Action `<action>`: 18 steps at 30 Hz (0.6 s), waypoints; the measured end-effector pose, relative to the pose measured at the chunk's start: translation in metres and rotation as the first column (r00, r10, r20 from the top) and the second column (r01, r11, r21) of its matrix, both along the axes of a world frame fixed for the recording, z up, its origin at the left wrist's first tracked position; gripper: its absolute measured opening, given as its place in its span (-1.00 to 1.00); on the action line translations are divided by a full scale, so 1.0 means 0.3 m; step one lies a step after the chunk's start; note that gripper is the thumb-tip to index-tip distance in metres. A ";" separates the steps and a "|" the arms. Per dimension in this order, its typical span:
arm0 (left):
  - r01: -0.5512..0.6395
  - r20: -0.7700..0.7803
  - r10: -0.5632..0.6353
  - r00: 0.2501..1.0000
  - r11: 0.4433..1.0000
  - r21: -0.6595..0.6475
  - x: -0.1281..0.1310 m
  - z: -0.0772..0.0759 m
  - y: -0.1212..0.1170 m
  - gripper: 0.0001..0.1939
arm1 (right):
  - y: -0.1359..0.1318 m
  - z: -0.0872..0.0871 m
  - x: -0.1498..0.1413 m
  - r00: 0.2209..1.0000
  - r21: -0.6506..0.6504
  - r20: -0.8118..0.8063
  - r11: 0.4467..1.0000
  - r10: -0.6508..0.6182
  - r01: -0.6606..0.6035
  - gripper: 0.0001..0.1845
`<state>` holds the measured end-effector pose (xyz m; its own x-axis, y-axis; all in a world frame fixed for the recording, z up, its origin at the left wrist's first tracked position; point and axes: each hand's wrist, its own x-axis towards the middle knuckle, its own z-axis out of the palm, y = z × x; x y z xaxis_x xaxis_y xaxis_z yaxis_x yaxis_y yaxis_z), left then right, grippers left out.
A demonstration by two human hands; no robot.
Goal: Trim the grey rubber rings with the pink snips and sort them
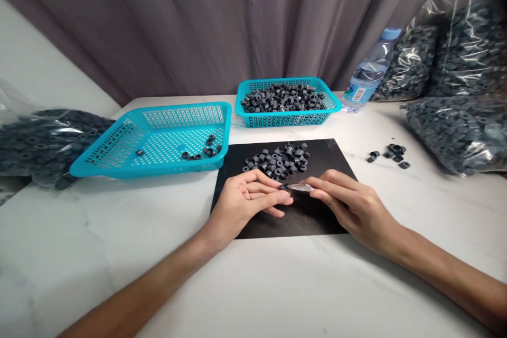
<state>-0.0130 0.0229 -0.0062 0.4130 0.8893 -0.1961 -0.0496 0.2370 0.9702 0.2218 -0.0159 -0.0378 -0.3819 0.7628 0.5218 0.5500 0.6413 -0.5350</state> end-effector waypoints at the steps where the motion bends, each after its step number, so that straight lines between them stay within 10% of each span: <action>1: 0.001 0.000 -0.001 1.000 1.000 0.000 -0.001 0.000 0.000 -0.71 | 0.000 0.000 0.001 1.000 0.000 0.002 1.000 0.001 -0.001 -0.74; 18: -0.011 0.005 0.011 1.000 1.000 -0.004 0.004 0.002 -0.001 -0.69 | -0.001 0.004 -0.004 0.999 0.011 0.035 1.000 0.005 -0.005 -0.72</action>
